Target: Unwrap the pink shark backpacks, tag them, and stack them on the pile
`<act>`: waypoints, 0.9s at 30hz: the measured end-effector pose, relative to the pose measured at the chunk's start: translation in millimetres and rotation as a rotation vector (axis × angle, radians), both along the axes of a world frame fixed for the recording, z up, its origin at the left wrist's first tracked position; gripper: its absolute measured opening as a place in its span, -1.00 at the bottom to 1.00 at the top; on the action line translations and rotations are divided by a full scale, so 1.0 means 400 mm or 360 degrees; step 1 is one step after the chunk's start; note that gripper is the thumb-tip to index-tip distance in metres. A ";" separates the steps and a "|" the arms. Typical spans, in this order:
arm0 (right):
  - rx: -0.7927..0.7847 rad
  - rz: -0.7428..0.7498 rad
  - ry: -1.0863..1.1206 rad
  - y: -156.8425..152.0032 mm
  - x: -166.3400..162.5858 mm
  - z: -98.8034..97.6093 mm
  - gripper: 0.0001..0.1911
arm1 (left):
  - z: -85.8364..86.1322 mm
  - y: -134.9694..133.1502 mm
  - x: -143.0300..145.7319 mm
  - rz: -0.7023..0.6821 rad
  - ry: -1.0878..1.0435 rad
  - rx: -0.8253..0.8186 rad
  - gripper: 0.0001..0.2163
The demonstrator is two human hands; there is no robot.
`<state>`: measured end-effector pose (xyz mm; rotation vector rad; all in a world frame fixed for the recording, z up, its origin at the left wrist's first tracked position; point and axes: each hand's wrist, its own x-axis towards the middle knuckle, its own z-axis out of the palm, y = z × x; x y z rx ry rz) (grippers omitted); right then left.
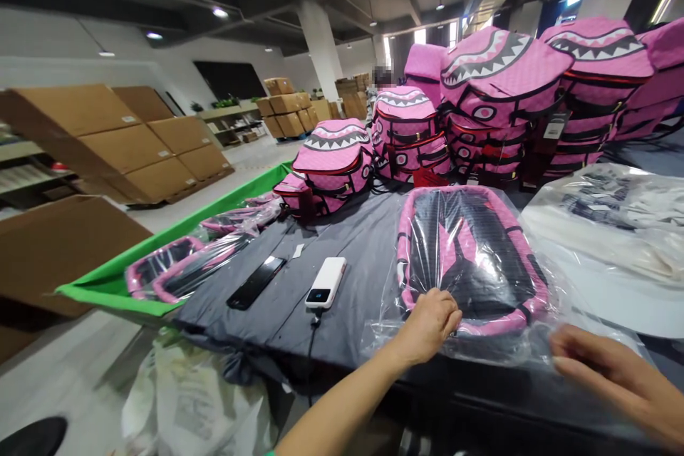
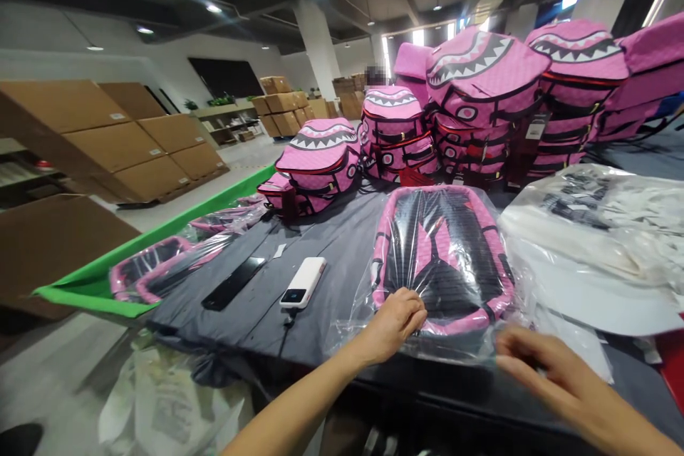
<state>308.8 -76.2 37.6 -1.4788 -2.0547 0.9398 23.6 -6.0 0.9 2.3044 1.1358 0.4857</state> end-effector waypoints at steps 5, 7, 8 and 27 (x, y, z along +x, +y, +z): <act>-0.0121 0.0861 -0.0550 0.192 -0.105 0.087 -0.68 | -0.012 0.002 0.000 -0.0006 -0.0015 0.0061 -0.73; -0.0026 0.0870 -0.0810 0.237 -0.129 0.091 -0.79 | -0.014 0.002 0.000 -0.0012 -0.0015 0.0074 -0.74; -0.0001 0.0810 -0.0900 0.251 -0.133 0.087 -0.83 | -0.014 0.002 -0.001 -0.0016 -0.0012 0.0078 -0.74; 0.0034 0.0380 -0.1114 0.189 -0.128 0.019 -0.65 | 0.000 -0.036 -0.114 -0.0082 0.0080 0.0528 -0.82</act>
